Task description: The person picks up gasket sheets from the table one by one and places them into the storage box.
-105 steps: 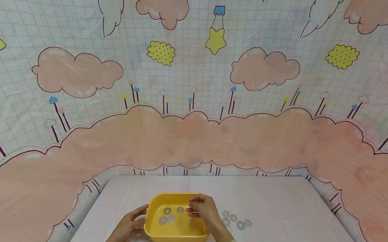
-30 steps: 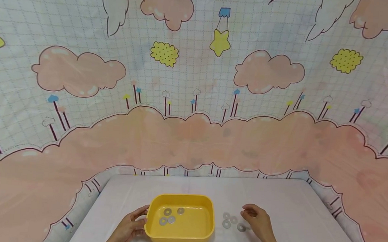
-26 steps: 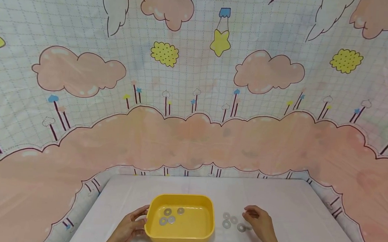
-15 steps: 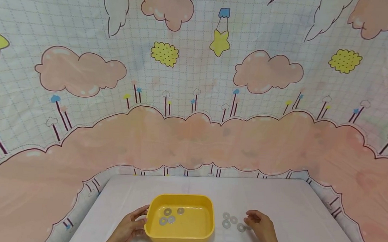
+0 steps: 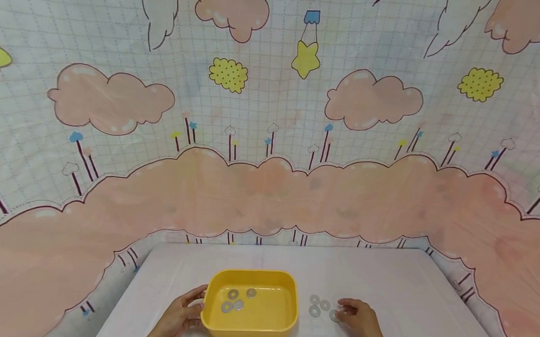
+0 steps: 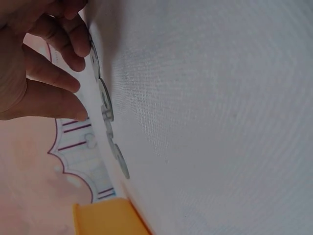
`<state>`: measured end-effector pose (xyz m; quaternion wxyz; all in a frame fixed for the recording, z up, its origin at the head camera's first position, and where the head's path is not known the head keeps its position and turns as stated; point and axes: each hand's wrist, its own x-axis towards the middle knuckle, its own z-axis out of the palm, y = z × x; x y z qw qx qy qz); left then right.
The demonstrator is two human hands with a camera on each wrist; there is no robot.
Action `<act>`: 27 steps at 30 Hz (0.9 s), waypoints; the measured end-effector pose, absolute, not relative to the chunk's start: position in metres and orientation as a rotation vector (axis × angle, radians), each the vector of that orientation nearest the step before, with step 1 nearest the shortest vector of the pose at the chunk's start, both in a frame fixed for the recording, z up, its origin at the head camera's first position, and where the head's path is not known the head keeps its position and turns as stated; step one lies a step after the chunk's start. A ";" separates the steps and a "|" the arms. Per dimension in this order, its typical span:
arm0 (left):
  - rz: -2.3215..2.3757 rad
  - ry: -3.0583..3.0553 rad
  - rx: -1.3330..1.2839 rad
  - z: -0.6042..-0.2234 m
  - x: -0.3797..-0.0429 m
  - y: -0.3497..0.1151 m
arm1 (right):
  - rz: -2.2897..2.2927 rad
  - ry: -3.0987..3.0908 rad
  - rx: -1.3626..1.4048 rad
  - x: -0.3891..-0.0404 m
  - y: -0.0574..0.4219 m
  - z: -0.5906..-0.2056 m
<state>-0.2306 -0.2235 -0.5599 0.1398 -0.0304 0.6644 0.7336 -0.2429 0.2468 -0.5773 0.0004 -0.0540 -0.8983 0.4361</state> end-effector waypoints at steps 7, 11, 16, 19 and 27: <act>2.113 1.919 -0.096 -0.558 -0.231 -0.223 | 1.314 -2.872 -0.164 -0.243 0.245 -0.580; 2.112 1.920 -0.100 -0.558 -0.231 -0.223 | 1.297 -2.875 -0.190 -0.242 0.242 -0.580; 2.115 1.910 -0.090 -0.559 -0.232 -0.224 | 1.253 -2.872 -0.199 -0.242 0.239 -0.583; 2.119 1.910 -0.086 -0.560 -0.232 -0.225 | 1.235 -2.870 -0.187 -0.242 0.239 -0.585; 2.119 1.922 -0.073 -0.561 -0.232 -0.224 | 1.194 -2.876 -0.129 -0.242 0.238 -0.587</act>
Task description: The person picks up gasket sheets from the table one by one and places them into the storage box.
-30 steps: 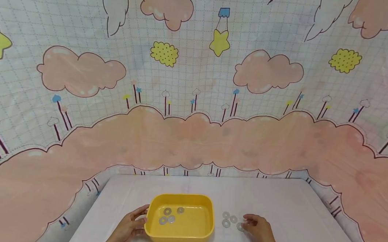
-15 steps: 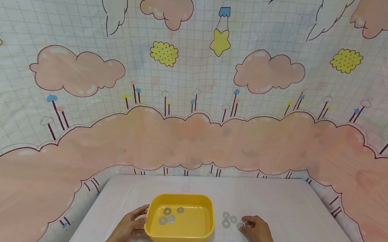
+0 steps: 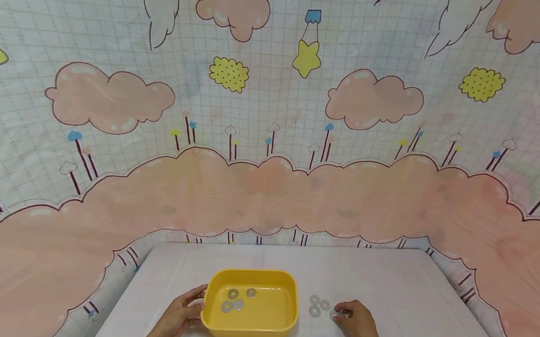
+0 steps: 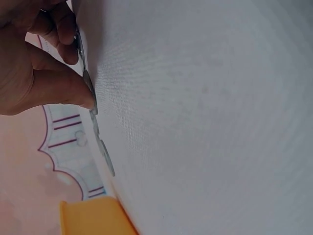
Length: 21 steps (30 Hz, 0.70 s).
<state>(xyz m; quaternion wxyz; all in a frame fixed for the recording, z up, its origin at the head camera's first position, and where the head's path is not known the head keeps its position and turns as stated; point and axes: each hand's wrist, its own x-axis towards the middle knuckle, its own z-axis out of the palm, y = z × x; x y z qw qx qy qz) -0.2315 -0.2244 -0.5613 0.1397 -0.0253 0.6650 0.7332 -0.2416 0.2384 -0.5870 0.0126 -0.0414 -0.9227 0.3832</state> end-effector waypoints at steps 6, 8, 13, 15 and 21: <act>2.112 1.919 -0.057 -0.560 -0.232 -0.225 | 1.211 -2.868 -0.113 -0.241 0.239 -0.587; 2.114 1.916 -0.049 -0.560 -0.232 -0.226 | 1.229 -2.856 -0.112 -0.241 0.240 -0.586; 2.117 1.919 -0.042 -0.561 -0.231 -0.226 | 1.284 -2.829 -0.126 -0.240 0.240 -0.585; 2.115 1.919 -0.056 -0.561 -0.231 -0.226 | 1.296 -2.821 -0.134 -0.240 0.240 -0.584; 2.105 1.924 -0.083 -0.561 -0.231 -0.225 | 1.246 -2.814 -0.136 -0.240 0.240 -0.580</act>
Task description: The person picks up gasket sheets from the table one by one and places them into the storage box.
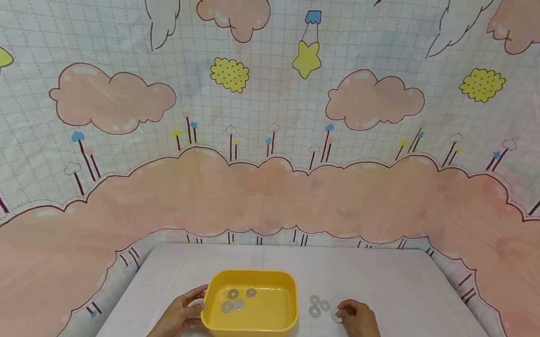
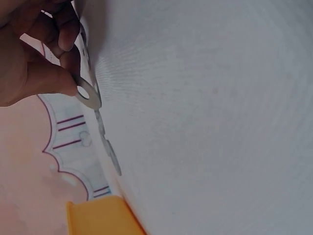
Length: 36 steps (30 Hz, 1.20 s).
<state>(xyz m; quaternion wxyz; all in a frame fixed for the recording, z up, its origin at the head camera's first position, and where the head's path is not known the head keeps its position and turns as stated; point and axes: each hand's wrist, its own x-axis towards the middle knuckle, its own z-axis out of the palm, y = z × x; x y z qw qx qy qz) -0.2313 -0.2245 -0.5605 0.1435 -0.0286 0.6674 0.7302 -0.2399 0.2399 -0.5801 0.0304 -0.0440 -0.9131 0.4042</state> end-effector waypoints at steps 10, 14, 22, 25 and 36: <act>2.105 1.947 -0.099 -0.558 -0.230 -0.223 | 1.337 -2.772 -0.122 -0.245 0.239 -0.575; 2.095 1.947 -0.101 -0.557 -0.230 -0.223 | 1.400 -2.755 -0.139 -0.246 0.235 -0.571; 2.097 1.944 -0.102 -0.557 -0.232 -0.222 | 1.591 -2.702 -0.208 -0.247 0.224 -0.556; 2.099 1.940 -0.099 -0.557 -0.232 -0.222 | 1.605 -2.698 -0.196 -0.248 0.220 -0.551; 2.105 1.941 -0.080 -0.559 -0.232 -0.224 | 1.692 -2.692 -0.256 -0.255 0.206 -0.539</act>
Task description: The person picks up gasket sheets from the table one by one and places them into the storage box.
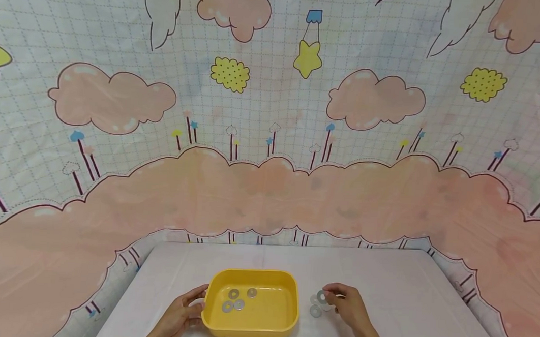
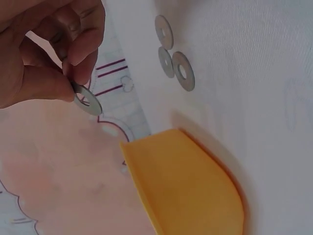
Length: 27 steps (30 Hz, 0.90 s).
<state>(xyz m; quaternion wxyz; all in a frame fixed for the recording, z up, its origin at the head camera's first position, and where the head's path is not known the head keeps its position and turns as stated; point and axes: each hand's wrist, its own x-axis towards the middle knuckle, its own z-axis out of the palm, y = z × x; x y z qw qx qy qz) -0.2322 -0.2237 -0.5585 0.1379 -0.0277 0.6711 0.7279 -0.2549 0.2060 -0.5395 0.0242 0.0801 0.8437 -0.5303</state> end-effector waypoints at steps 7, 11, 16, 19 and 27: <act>2.118 1.940 -0.086 -0.557 -0.230 -0.223 | -1.755 2.552 0.191 -0.253 0.198 -0.532; 2.116 1.943 -0.087 -0.559 -0.231 -0.224 | -1.801 2.525 0.157 -0.252 0.193 -0.526; 2.120 1.937 -0.077 -0.561 -0.231 -0.224 | -1.848 2.489 0.087 -0.253 0.185 -0.516; 2.125 1.935 -0.080 -0.561 -0.231 -0.225 | -1.863 2.471 0.035 -0.254 0.181 -0.513; 2.123 1.940 -0.086 -0.561 -0.230 -0.224 | -1.914 2.416 -0.048 -0.259 0.165 -0.508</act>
